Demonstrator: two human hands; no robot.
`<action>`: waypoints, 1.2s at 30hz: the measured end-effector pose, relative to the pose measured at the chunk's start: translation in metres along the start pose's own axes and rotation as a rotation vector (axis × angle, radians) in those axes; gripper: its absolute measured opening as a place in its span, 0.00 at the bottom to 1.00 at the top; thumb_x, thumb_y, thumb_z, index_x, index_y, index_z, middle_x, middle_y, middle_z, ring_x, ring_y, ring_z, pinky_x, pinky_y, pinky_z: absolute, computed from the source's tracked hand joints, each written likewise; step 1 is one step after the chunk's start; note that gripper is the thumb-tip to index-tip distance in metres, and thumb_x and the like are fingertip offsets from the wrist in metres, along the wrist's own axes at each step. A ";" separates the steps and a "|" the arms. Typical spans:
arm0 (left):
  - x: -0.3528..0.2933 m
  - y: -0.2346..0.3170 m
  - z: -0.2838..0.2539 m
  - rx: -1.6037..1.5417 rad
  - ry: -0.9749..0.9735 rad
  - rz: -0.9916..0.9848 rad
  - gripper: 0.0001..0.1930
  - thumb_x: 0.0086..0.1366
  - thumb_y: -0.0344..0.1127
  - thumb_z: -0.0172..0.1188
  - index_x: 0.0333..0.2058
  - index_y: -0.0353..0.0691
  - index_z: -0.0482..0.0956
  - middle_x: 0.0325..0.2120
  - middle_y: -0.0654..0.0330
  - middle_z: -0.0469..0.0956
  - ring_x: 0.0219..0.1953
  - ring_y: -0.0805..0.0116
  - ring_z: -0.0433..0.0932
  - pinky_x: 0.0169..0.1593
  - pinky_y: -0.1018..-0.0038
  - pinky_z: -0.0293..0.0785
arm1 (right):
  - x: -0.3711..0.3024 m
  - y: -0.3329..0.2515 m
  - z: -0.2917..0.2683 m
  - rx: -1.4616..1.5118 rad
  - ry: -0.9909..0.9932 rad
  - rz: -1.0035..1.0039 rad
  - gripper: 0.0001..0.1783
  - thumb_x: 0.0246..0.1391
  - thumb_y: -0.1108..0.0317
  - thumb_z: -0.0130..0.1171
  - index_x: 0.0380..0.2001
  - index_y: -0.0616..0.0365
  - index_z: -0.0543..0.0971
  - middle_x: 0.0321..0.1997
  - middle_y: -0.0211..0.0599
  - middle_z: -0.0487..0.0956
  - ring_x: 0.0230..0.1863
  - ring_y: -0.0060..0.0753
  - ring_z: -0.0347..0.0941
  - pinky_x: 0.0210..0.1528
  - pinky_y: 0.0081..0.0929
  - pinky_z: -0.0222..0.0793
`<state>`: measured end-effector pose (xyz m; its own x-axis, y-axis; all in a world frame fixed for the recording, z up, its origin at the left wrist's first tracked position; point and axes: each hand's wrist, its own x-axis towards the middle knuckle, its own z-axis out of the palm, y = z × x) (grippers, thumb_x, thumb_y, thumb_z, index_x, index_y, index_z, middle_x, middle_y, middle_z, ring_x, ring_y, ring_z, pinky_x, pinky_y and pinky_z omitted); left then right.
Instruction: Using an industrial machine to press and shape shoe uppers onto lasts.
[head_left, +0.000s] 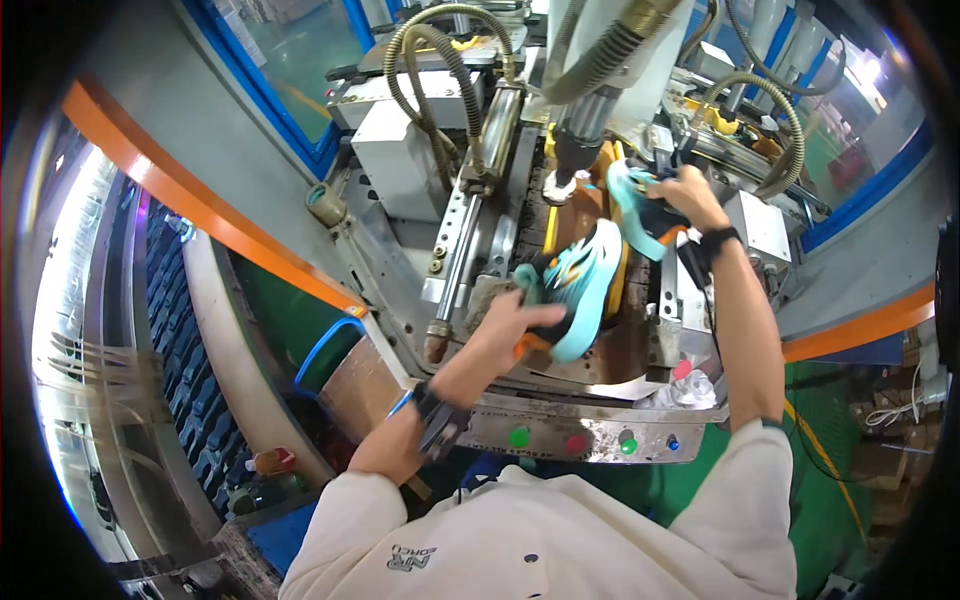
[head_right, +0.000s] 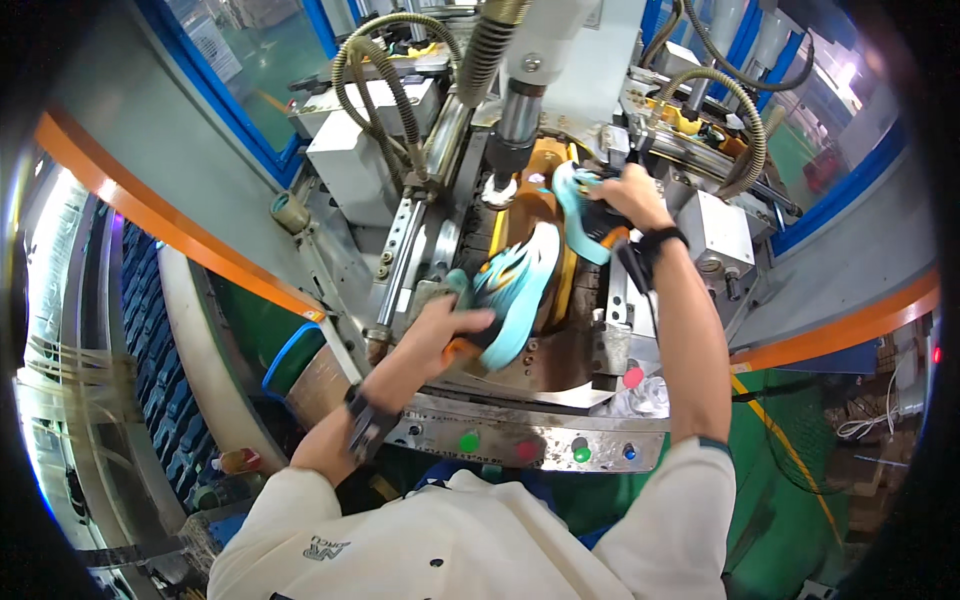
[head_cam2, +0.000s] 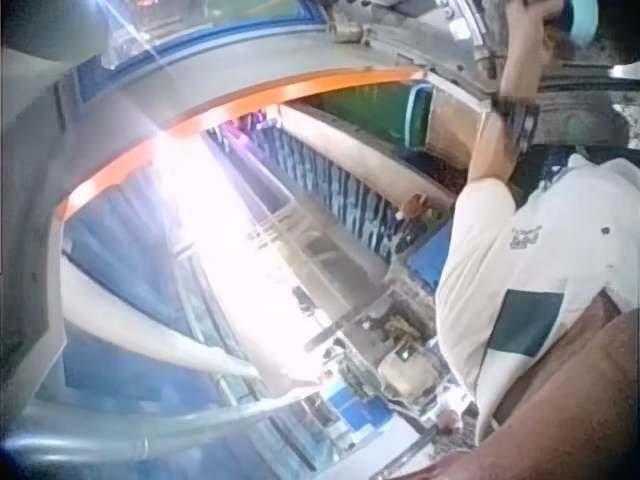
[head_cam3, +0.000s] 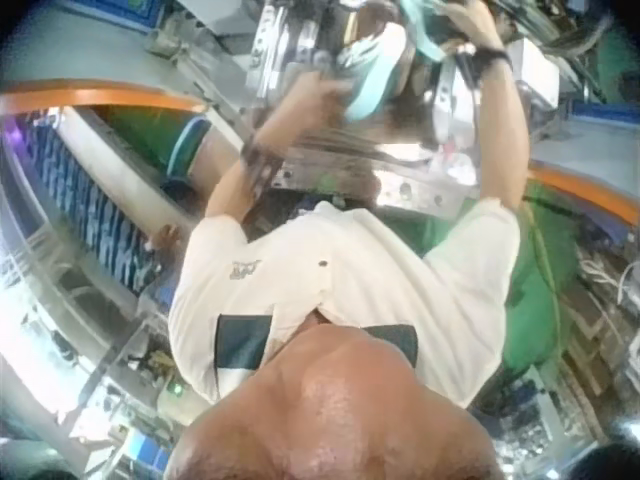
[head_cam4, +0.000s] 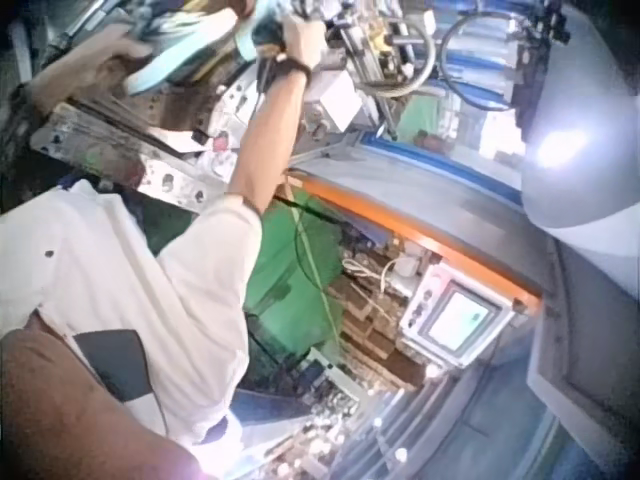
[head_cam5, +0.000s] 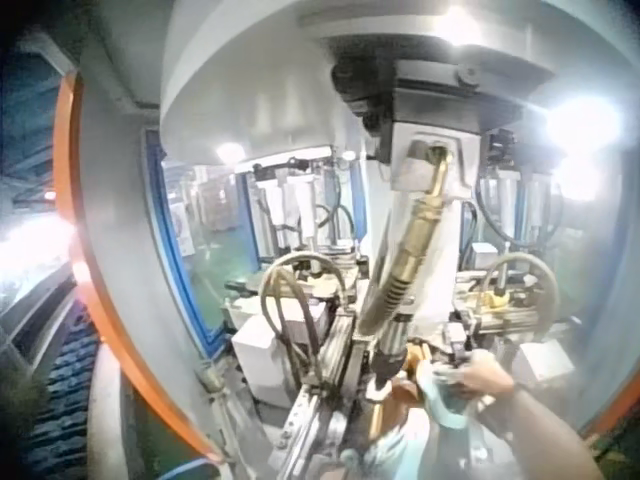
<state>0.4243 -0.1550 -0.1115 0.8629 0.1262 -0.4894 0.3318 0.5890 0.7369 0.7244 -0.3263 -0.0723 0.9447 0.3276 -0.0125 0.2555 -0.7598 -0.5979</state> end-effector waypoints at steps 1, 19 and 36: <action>-0.034 0.001 -0.015 -0.012 0.004 0.001 0.25 0.56 0.25 0.64 0.54 0.34 0.70 0.39 0.60 0.78 0.37 0.69 0.80 0.36 0.72 0.79 | 0.001 -0.034 0.019 0.003 -0.163 0.027 0.32 0.31 0.56 0.71 0.35 0.73 0.78 0.39 0.56 0.81 0.42 0.47 0.80 0.43 0.34 0.74; -0.328 -0.194 -0.053 -0.576 1.027 0.460 0.19 0.60 0.28 0.62 0.50 0.30 0.72 0.37 0.59 0.79 0.38 0.70 0.80 0.37 0.77 0.77 | -0.237 -0.067 0.164 0.177 -0.177 -0.848 0.09 0.53 0.72 0.56 0.38 0.60 0.78 0.35 0.45 0.79 0.41 0.52 0.74 0.43 0.41 0.69; -0.440 -0.419 -0.032 -1.195 1.479 0.611 0.12 0.63 0.32 0.61 0.41 0.31 0.78 0.38 0.55 0.80 0.40 0.63 0.82 0.43 0.67 0.82 | -0.321 0.010 0.320 -0.037 -0.434 -0.989 0.11 0.54 0.74 0.55 0.41 0.62 0.79 0.36 0.43 0.76 0.36 0.40 0.74 0.40 0.31 0.70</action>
<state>-0.1063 -0.4317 -0.2202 -0.3913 0.5513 -0.7369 -0.7465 0.2781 0.6045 0.3577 -0.2592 -0.3302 0.1650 0.9706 0.1752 0.8779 -0.0635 -0.4747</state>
